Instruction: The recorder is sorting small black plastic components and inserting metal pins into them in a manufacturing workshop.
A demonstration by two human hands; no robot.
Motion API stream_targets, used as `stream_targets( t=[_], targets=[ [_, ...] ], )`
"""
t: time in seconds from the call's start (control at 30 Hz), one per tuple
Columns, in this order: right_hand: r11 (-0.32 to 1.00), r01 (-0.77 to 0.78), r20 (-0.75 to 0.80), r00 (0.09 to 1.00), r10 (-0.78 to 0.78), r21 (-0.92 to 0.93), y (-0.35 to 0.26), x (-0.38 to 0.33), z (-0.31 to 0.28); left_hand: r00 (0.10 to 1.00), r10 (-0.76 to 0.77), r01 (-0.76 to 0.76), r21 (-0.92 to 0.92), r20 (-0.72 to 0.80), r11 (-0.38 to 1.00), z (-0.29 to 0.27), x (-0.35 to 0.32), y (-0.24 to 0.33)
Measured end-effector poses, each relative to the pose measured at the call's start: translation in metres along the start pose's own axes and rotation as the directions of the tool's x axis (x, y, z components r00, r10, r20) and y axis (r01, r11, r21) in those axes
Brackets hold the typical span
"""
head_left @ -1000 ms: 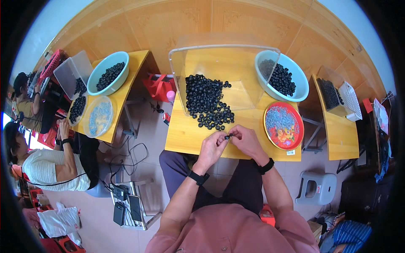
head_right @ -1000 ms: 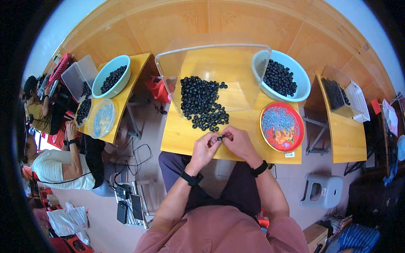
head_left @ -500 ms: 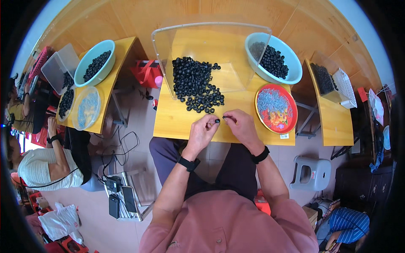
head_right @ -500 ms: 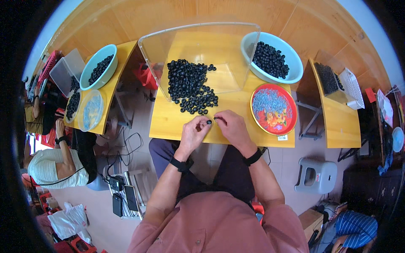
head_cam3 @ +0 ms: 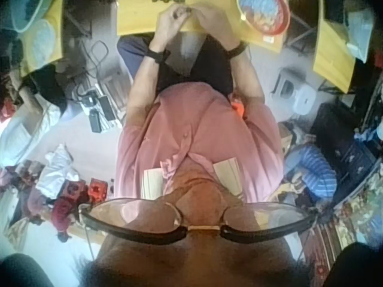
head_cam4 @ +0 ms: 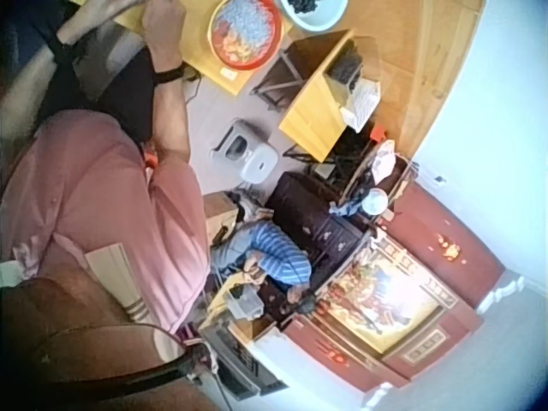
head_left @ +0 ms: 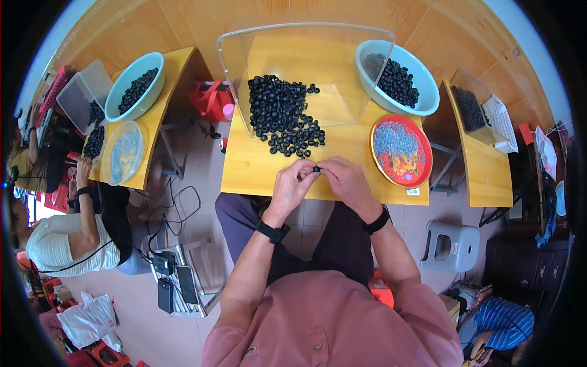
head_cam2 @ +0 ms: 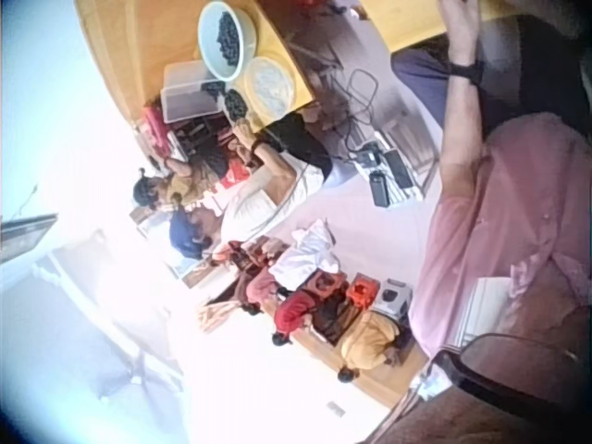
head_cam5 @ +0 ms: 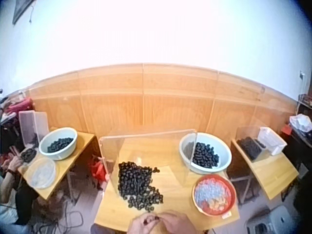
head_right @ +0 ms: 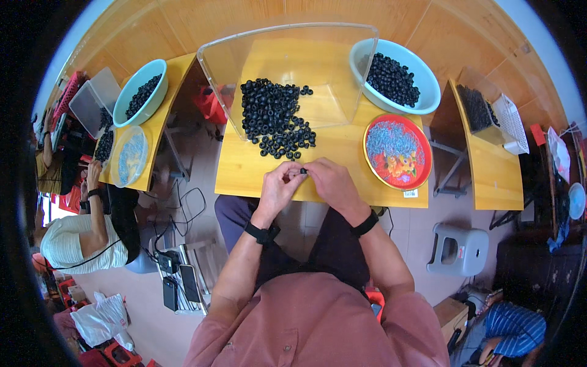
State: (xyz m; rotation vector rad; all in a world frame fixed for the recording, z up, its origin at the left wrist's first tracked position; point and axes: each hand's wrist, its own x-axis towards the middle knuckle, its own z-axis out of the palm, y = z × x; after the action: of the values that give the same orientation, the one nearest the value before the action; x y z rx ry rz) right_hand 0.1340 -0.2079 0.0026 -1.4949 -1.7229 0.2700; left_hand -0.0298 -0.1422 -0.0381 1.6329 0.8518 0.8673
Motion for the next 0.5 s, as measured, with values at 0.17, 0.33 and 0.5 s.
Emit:
stream_targets(
  t=[0.17, 0.33, 0.5],
  targets=[
    [1.0, -0.024, 0.008, 1.0, 0.024, -0.01, 0.0, 0.003, 0.0, 0.999, 0.003, -0.004, 0.02, 0.039, 1.0, -0.003, 0.001, 0.001],
    [0.997, -0.077, -0.004, 0.997, 0.077, 0.005, -0.003, 0.006, -0.002, 0.996, -0.043, 0.043, 0.01, 0.079, 0.999, -0.006, 0.001, 0.011],
    [0.998, -0.07, 0.033, 0.997, 0.07, 0.001, -0.007, 0.011, -0.005, 0.992, -0.074, 0.075, -0.013, 0.098, 0.997, -0.007, 0.002, 0.009]
  ],
)
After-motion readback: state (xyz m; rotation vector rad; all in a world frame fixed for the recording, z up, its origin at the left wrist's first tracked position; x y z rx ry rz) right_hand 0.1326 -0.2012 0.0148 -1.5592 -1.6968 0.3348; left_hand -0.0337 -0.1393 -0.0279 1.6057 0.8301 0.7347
